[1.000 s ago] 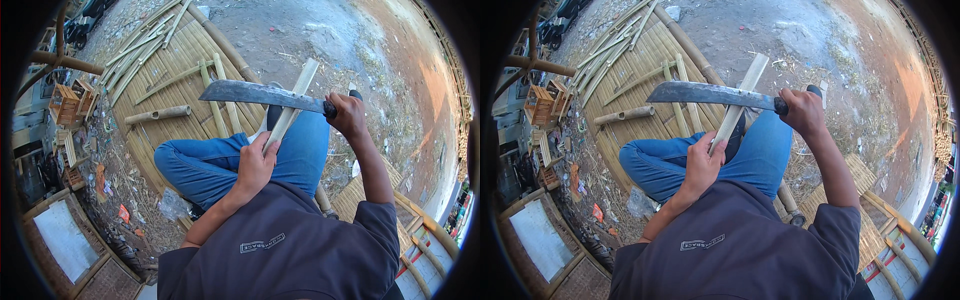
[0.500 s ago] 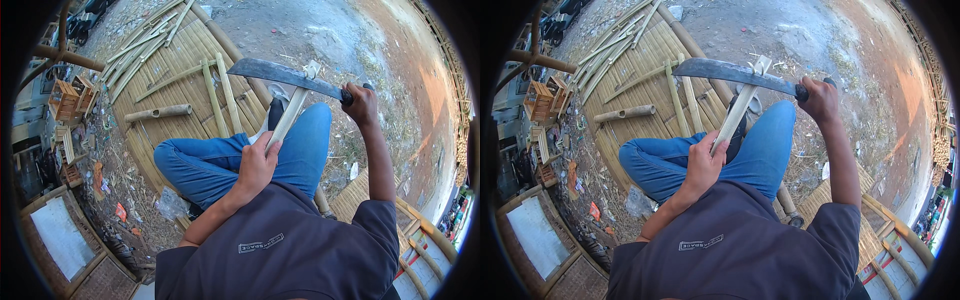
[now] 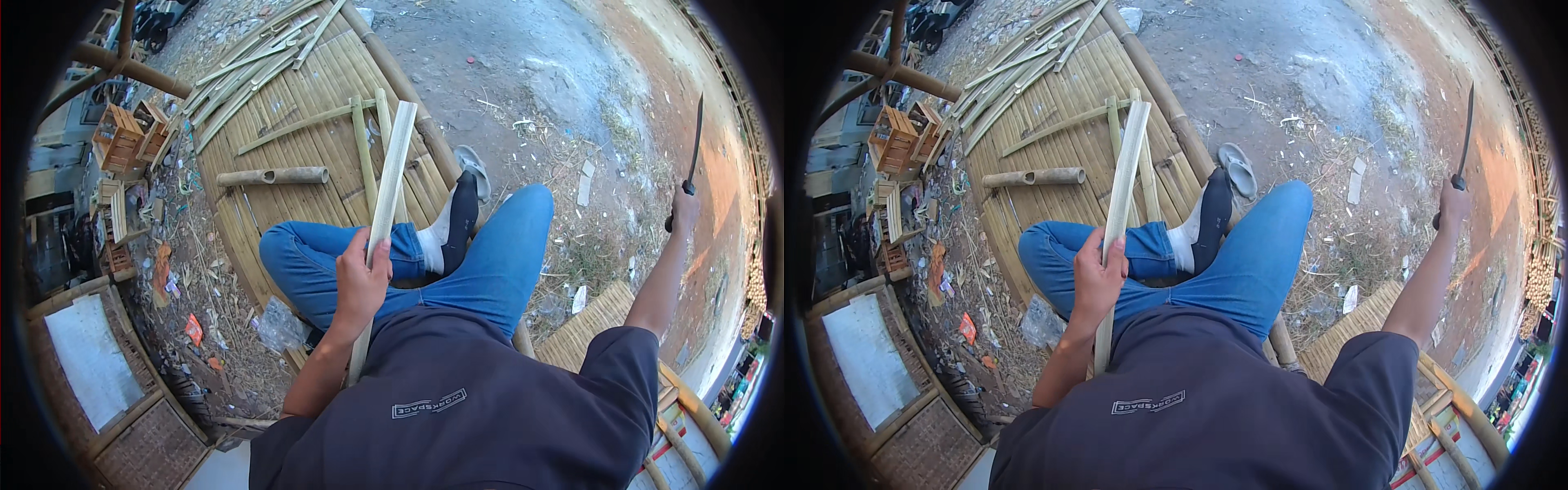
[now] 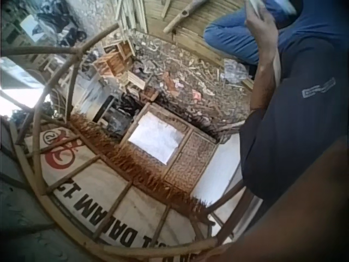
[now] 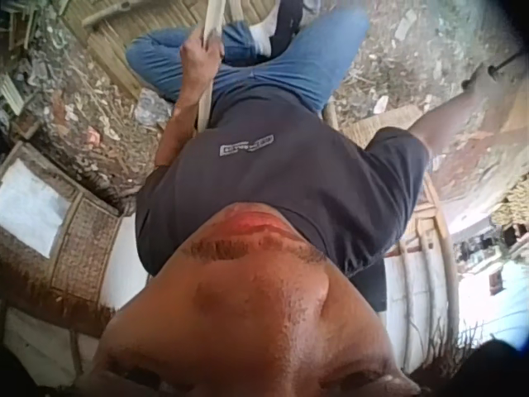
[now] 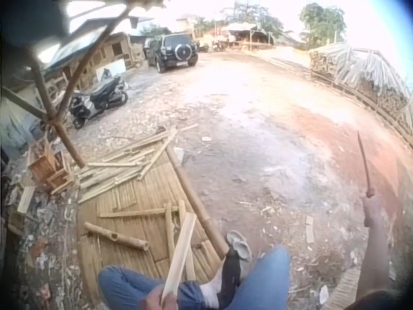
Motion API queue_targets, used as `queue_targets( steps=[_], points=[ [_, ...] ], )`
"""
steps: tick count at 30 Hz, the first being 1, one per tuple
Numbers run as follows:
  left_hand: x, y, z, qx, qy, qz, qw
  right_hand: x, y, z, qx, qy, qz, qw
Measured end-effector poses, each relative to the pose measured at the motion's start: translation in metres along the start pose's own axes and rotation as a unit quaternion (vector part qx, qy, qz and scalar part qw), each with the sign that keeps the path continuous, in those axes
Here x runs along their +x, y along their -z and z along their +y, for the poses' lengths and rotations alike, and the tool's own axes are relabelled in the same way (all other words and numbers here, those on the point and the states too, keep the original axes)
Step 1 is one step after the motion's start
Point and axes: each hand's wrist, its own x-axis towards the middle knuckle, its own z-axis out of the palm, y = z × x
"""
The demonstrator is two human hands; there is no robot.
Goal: The person shaves thin strips of wood from a length of bamboo using a machete. They hold the bamboo piece by hand and pull the blade toward themselves to remove shavings, repeating the action on different sides of the wood.
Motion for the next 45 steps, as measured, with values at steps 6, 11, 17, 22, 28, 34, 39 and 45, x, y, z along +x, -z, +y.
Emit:
queue_targets(
  steps=[6, 11, 17, 22, 28, 34, 39, 45],
  points=[
    [0.0, -0.021, -0.002, -0.018, -0.02, -0.069, 0.997, -0.087, 0.014, -0.061, 0.037, 0.09, -0.072, 0.993],
    [0.0, -0.029, -0.002, -0.039, 0.022, -0.088, 0.995, -0.216, 0.051, -0.153, 0.179, 0.27, -0.194, 0.926],
    [-0.007, -0.037, 0.004, -0.019, 0.017, -0.098, 0.995, -0.312, 0.073, -0.241, 0.257, 0.406, -0.291, 0.827],
    [-0.015, -0.036, 0.008, 0.044, -0.061, -0.054, 0.996, -0.318, 0.076, -0.274, 0.142, 0.476, -0.269, 0.825],
    [-0.02, -0.035, 0.018, 0.053, -0.077, -0.06, 0.994, -0.306, 0.075, -0.27, 0.188, 0.499, -0.203, 0.821],
    [-0.019, -0.041, 0.024, 0.039, -0.102, -0.083, 0.991, -0.284, 0.072, -0.254, 0.179, 0.506, -0.145, 0.831],
    [-0.017, -0.045, 0.034, 0.035, -0.095, -0.106, 0.989, -0.263, 0.064, -0.241, 0.189, 0.502, -0.089, 0.839],
    [-0.023, -0.04, 0.016, 0.065, -0.12, -0.06, 0.989, -0.196, 0.053, -0.233, 0.053, 0.35, -0.063, 0.933]
  ],
)
